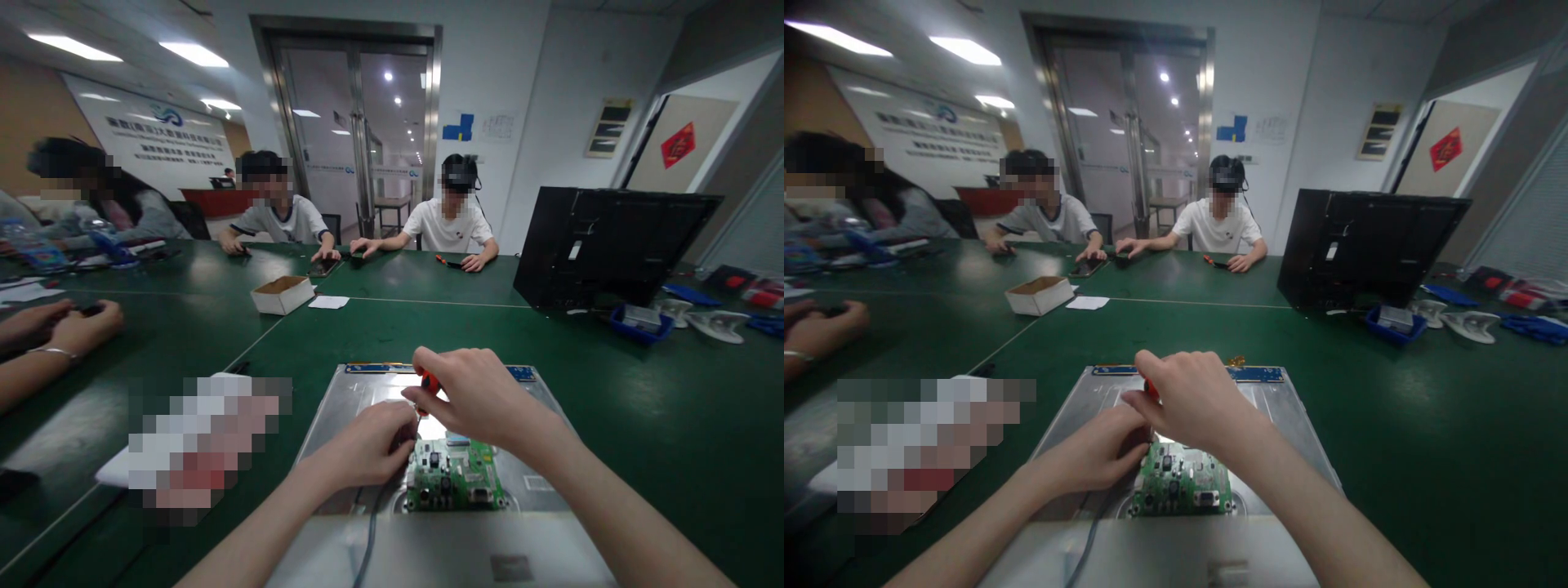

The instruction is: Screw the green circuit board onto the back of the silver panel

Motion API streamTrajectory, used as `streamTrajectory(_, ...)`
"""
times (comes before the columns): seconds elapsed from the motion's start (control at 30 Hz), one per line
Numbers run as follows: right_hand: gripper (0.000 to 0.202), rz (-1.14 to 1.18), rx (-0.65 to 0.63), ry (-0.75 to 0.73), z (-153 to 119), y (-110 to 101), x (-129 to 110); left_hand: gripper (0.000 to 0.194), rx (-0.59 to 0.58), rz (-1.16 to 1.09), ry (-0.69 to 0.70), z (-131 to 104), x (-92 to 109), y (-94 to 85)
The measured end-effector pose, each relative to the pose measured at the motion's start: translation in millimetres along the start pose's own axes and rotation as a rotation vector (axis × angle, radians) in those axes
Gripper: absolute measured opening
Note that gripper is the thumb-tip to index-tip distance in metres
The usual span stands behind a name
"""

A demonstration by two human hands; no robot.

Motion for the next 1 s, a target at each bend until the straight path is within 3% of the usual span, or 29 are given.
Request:
streamTrajectory(0.53, 0.007, 0.013, -0.007, -0.003, 0.2, 0.4, -1.4, 0.008, 0.004, -0.042, 0.030, -0.4, 4.7, -2.6)
streamTrajectory(1.0, 0.018, 0.066, -0.004, -0.018, -1.8, -2.3, -4.4, 0.010, 0.023, -0.028, 0.019, -0.8, 3.5, -3.3)
Point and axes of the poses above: each hand's wrist, its own z-axis towards the middle knuckle, its own y-axis out of the palm, x = y × z, the point moved 8 cm from there along z, towards the middle knuckle, and after that the axes turned 3 degrees about z, right-handed, at the moved point
